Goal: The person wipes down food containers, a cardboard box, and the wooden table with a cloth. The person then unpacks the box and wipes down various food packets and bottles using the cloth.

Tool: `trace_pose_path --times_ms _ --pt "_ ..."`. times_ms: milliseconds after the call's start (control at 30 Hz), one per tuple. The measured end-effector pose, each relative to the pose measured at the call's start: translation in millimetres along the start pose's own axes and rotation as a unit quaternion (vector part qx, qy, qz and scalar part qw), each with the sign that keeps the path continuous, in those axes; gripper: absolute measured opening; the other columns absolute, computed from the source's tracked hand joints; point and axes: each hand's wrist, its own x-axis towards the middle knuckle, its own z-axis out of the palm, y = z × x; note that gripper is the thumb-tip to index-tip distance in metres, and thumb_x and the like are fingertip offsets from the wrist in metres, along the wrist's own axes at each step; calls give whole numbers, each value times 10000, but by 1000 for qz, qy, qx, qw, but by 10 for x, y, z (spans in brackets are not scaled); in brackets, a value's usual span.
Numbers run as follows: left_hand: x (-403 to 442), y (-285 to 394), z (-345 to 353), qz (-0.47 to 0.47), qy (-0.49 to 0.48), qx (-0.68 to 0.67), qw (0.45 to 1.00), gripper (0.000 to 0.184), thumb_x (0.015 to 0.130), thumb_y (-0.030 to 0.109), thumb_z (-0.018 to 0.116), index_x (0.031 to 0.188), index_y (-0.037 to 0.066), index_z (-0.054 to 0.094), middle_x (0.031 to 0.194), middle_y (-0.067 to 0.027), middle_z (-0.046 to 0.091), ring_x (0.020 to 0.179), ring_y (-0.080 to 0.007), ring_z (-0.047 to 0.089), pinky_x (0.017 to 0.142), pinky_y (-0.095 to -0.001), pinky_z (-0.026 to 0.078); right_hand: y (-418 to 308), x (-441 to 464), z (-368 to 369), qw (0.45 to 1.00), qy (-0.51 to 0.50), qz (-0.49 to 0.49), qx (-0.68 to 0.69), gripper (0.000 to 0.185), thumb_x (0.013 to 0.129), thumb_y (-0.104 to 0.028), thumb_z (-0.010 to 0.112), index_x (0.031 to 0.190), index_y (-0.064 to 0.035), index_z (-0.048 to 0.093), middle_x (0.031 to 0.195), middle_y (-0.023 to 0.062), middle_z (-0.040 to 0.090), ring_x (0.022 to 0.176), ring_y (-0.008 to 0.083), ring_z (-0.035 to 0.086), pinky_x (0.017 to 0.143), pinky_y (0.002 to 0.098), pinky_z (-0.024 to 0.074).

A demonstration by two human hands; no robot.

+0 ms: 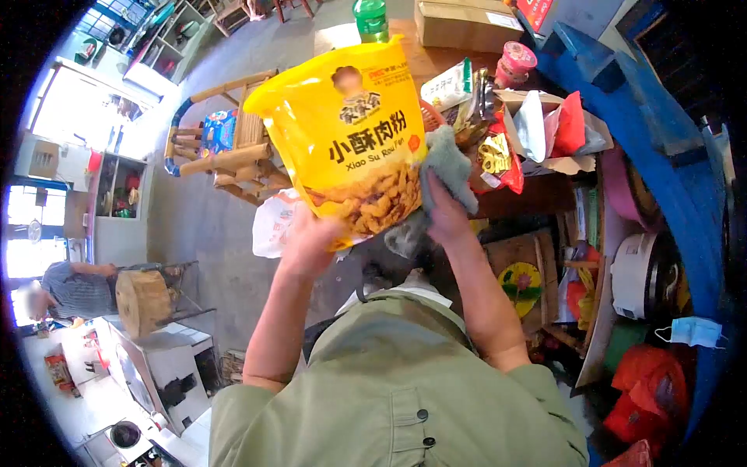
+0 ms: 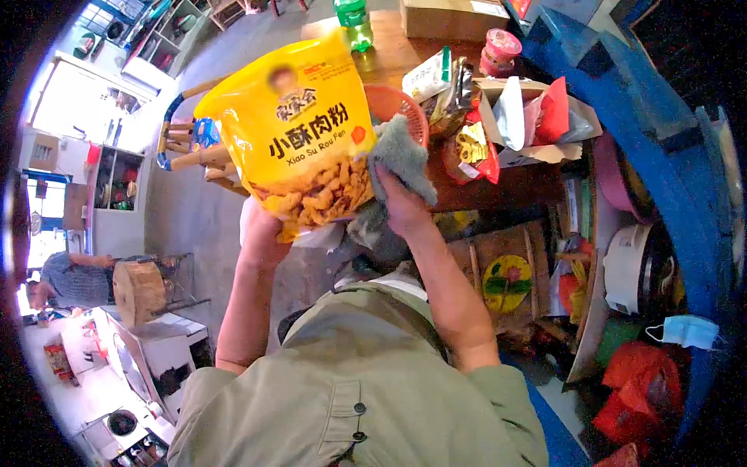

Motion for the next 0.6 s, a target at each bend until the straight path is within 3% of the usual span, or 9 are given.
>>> trace_pose_path --times_ms 67,133,200,267,333,400,467,533,600 --pt "-75 24 -135 25 -7 23 999 490 767 138 706 1200 -12 534 1179 -111 591 1042 -191 563 888 -340 460 119 103 12 995 -6 -37 -88 495 953 -342 483 1372 -98 385 1343 56 485 1198 221 499 1001 383 407" --pt "-36 98 -352 -90 20 29 995 499 806 138 685 1232 -35 490 1181 -125 593 1059 -232 595 910 -353 489 173 229 175 981 -17 -75 -176 515 968 -398 435 1378 -92 371 1348 66 477 1200 227 499 1003 382 407" --pt "-91 69 -361 -95 43 52 993 412 834 131 659 1191 -27 527 1097 -112 628 1002 -219 615 894 -355 495 71 257 613 991 -75 -7 112 564 973 -479 337 1370 -79 369 1350 89 467 1199 243 499 1007 384 406" --pt "-157 -62 -369 32 69 51 996 360 892 151 605 1208 -3 527 1161 -74 597 1031 -158 565 884 -319 463 98 281 961 994 -40 -29 95 599 968 -518 278 1349 -71 390 1327 108 486 1186 257 509 1010 392 405" --pt "-172 -314 -439 50 132 37 989 313 938 170 537 1205 5 528 1149 -73 598 1019 -150 561 871 -308 458 241 291 1125 974 -64 55 210 512 982 -452 324 1295 -66 445 1255 88 550 1115 234 570 964 376 452" --pt "-98 -385 -512 167 230 84 955 298 950 189 523 1178 -1 539 1128 -81 599 1016 -150 555 863 -296 448 471 98 1327 975 -80 59 197 450 986 -375 374 1287 -47 437 1250 91 545 1112 218 565 975 359 440" --pt "-42 -283 -665 166 226 95 955 288 958 204 512 1145 -12 552 1108 -80 599 1004 -159 554 858 -301 441 832 -94 1444 998 -32 -40 30 432 993 -311 396 1315 -22 403 1268 78 514 1149 179 514 1019 331 381" --pt "29 -192 -833 117 243 89 959 293 969 216 495 1130 -19 563 1113 -79 598 1007 -163 552 865 -314 440 1196 -346 1443 969 -21 -122 -212 448 1004 -269 382 1354 8 342 1284 70 484 1179 158 457 1046 312 324" --pt "21 -188 -883 141 235 98 957 314 984 228 465 1158 -21 547 1137 -78 590 1030 -166 541 884 -316 429 1298 -357 1459 994 -22 -43 -100 483 1002 -328 385 1345 11 377 1268 82 498 1188 172 443 1038 307 314"
